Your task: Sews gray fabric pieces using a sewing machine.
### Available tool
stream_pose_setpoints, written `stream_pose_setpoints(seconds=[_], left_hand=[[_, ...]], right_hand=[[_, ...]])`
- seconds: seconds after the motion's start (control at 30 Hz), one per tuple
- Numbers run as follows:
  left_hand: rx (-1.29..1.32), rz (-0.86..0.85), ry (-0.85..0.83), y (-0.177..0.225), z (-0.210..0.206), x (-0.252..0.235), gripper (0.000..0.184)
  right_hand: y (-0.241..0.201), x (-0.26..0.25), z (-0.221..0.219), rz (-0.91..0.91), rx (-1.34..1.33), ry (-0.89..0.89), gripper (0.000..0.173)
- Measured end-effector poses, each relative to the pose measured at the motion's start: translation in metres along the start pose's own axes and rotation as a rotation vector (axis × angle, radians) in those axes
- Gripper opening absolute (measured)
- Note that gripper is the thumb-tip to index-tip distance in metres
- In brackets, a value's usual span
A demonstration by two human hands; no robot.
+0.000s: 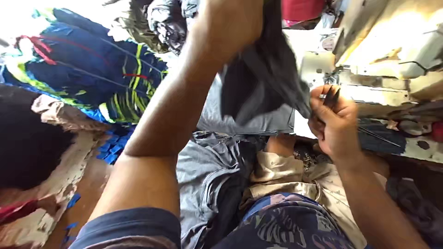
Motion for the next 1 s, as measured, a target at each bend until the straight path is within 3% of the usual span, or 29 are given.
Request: stream_pose_setpoints(seconds=[0.03,0.07,0.1,0.17,0.23,0.37,0.47,0.53,0.7,0.87,1.0], left_hand=[[-0.011,-0.053,-0.150,0.002,-0.036,-0.001,0.051],[-0.022,-0.084,-0.256,0.006,-0.070,0.003,0.071],[-0.008,-0.113,-0.329,0.012,-0.096,0.010,0.079],[0.056,-0.203,-0.394,0.027,-0.123,0.023,0.076],[0.162,-0.363,-0.375,0.043,-0.123,0.029,0.066],[0.413,-0.679,-0.386,0.063,-0.108,0.032,0.033],[0.527,-0.721,-0.468,0.068,-0.103,0.032,0.030],[0.563,-0.704,-0.483,0.070,-0.101,0.032,0.030],[0.551,-0.633,-0.332,0.069,-0.094,0.028,0.013],[0.420,-0.437,-0.034,0.069,-0.104,0.028,0.015],[0.652,-0.413,0.037,0.084,-0.124,0.025,0.015]], right_hand=[[0.031,0.013,0.020,-0.101,-0.028,0.079,0.016],[0.057,0.027,0.038,-0.183,-0.044,0.149,0.014],[0.078,0.040,0.053,-0.247,-0.054,0.202,0.013],[0.100,0.057,0.070,-0.295,-0.045,0.243,0.012],[0.105,0.063,0.079,-0.257,0.075,0.216,0.016],[0.085,0.051,0.080,-0.104,0.606,0.196,0.042],[0.064,0.040,0.061,0.020,1.011,0.231,0.055],[0.056,0.035,0.045,0.148,1.088,0.234,0.052],[0.053,0.031,0.041,0.213,0.822,0.198,0.015],[0.050,0.032,0.059,0.058,0.387,0.222,0.016],[0.052,0.034,0.070,-0.015,0.310,0.204,0.012]])
Point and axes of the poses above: each hand's wrist, its own x-axis away from the middle knuckle, its own z-axis out of the back of the hand, y = z × x, the point moved 6 cm from there along -x, towards the middle knuckle, and after that the axes turned 4 degrees about -y, right-handed, at the moved point
